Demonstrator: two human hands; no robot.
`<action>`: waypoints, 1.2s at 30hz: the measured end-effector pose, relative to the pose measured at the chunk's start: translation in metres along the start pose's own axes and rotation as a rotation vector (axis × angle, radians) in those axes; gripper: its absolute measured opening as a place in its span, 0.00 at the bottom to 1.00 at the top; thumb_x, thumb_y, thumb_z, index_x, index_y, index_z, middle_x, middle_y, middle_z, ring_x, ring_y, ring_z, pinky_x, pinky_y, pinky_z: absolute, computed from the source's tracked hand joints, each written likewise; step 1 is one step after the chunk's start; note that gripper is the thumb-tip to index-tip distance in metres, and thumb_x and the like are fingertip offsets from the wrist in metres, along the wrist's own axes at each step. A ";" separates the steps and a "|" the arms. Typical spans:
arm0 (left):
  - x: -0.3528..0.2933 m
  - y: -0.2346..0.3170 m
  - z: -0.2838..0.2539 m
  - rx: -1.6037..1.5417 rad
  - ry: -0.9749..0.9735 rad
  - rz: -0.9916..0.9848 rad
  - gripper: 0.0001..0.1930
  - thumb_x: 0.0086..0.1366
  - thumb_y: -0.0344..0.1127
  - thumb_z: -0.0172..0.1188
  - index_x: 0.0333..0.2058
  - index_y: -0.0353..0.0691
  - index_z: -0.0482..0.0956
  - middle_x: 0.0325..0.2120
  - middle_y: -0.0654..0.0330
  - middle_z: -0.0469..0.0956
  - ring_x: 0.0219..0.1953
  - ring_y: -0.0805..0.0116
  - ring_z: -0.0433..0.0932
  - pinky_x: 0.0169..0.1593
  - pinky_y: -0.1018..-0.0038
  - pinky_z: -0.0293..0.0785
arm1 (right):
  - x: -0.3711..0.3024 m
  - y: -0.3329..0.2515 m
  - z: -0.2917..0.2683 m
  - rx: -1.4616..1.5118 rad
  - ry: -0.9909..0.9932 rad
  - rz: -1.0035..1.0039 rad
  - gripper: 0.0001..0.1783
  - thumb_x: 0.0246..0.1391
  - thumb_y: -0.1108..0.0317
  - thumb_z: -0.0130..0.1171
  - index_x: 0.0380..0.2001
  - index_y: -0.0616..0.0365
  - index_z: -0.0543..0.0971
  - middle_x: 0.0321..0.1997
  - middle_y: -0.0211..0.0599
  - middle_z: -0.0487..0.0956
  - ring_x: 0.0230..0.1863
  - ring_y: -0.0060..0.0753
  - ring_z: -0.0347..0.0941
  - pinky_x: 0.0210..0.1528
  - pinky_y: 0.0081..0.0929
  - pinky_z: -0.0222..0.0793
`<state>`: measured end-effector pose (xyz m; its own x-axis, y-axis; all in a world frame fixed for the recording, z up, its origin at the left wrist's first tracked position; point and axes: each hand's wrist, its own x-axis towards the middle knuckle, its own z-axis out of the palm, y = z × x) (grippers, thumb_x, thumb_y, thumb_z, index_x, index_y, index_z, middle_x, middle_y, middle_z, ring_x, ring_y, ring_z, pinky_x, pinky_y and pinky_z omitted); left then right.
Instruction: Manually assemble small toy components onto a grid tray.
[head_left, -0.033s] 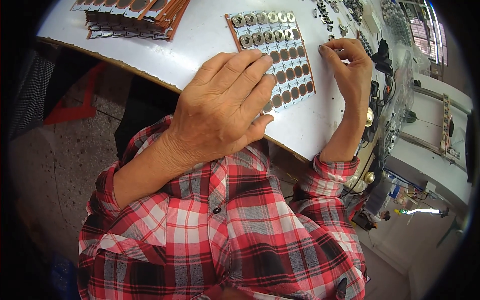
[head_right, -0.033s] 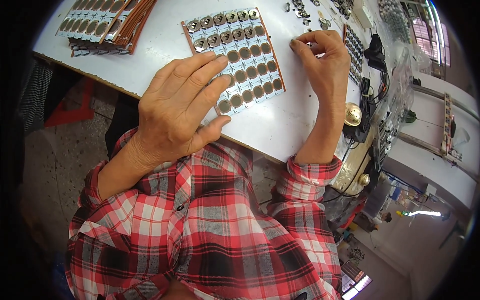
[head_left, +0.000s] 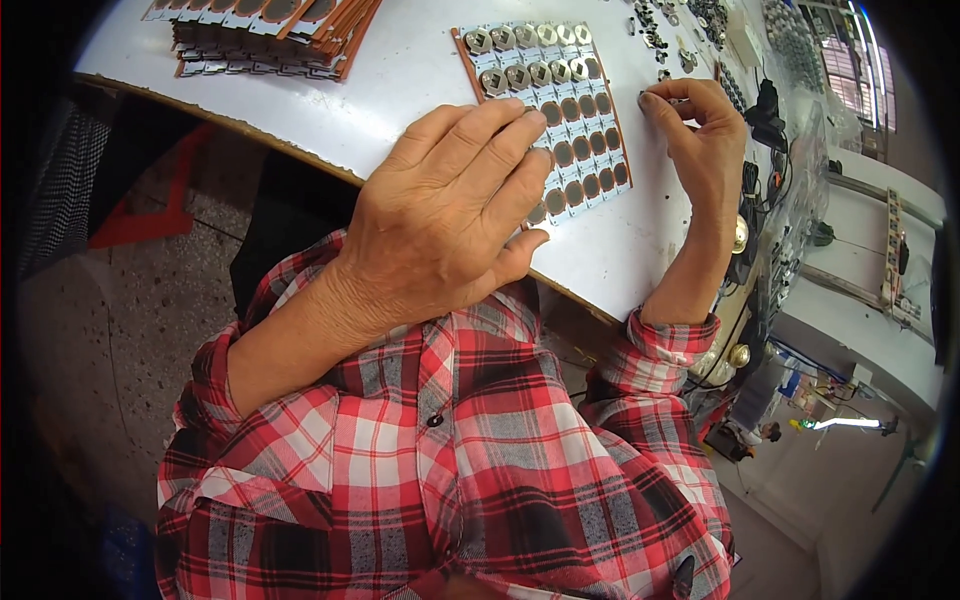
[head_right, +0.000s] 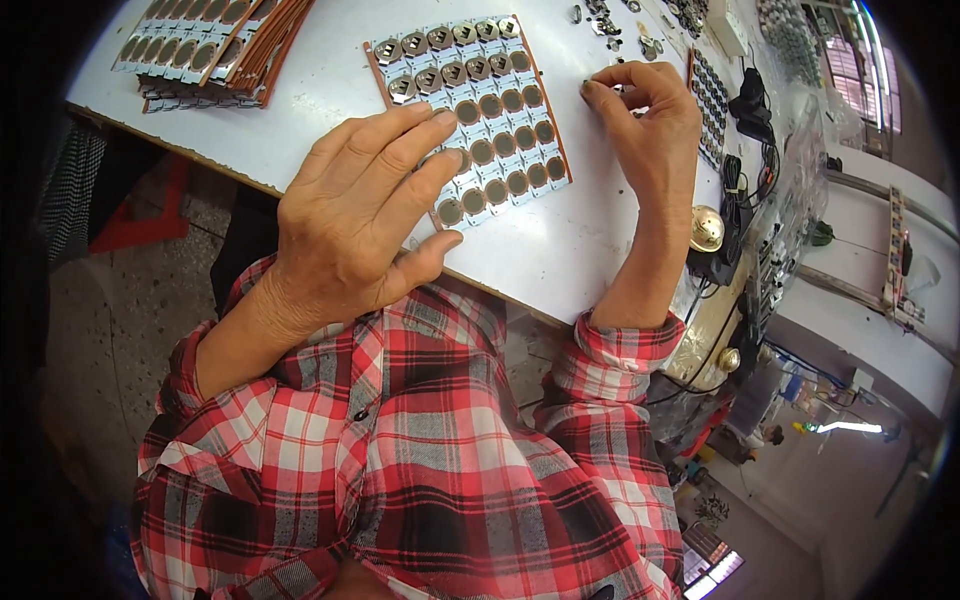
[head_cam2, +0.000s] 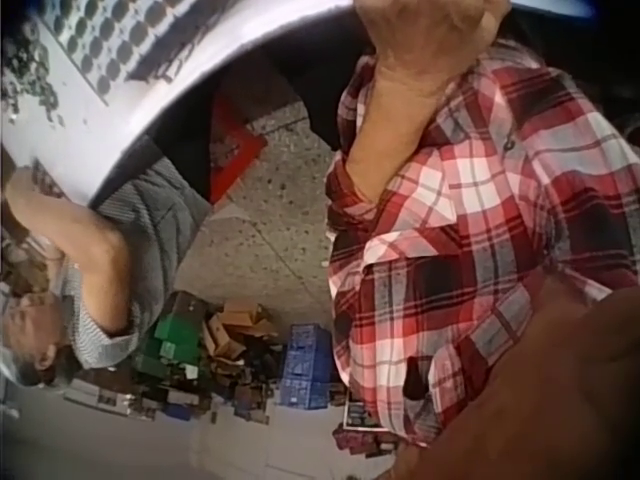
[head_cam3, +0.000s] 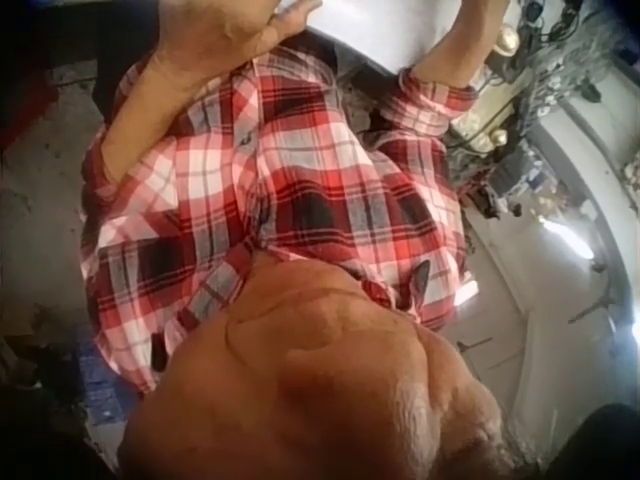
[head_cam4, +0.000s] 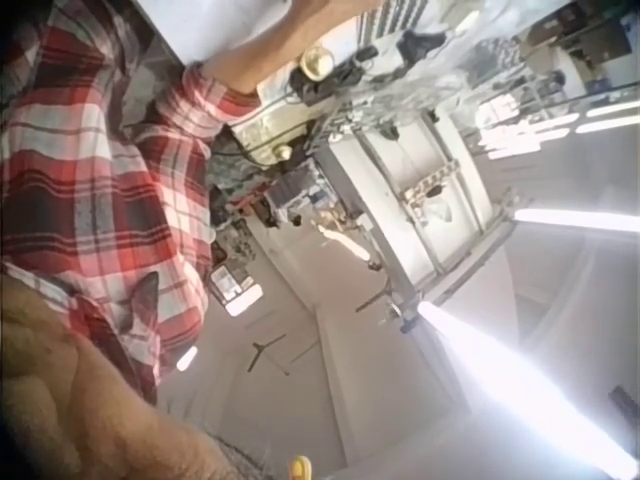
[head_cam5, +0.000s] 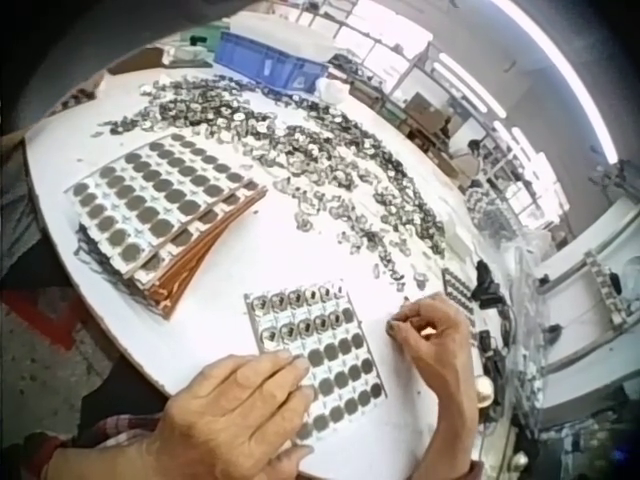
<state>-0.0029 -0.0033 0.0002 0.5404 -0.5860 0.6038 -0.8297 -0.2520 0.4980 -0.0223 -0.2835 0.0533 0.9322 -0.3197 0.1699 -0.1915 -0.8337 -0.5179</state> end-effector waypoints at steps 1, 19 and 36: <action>0.000 0.000 0.000 -0.005 0.005 -0.001 0.26 0.47 0.40 0.72 0.47 0.36 0.83 0.53 0.52 0.81 0.58 0.53 0.78 0.59 0.57 0.74 | 0.000 -0.002 0.001 0.006 0.000 -0.008 0.10 0.58 0.72 0.68 0.43 0.57 0.87 0.26 0.22 0.80 0.26 0.10 0.69 0.24 0.15 0.61; -0.001 0.000 0.003 -0.011 0.019 0.001 0.27 0.46 0.40 0.73 0.46 0.36 0.83 0.53 0.52 0.81 0.58 0.54 0.78 0.59 0.58 0.75 | -0.001 -0.026 0.034 0.534 -0.053 -0.023 0.10 0.62 0.76 0.66 0.46 0.61 0.85 0.37 0.26 0.85 0.31 0.09 0.74 0.30 0.09 0.66; 0.002 0.005 -0.004 0.001 -0.034 -0.016 0.29 0.49 0.39 0.73 0.51 0.33 0.81 0.54 0.52 0.80 0.60 0.55 0.76 0.62 0.57 0.72 | 0.004 -0.020 0.032 0.344 -0.118 -0.172 0.09 0.61 0.78 0.65 0.44 0.61 0.87 0.40 0.25 0.85 0.43 0.14 0.78 0.50 0.15 0.70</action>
<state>-0.0054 -0.0026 0.0061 0.5485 -0.6077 0.5744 -0.8212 -0.2619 0.5070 -0.0048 -0.2540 0.0372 0.9743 -0.1178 0.1920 0.0662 -0.6649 -0.7440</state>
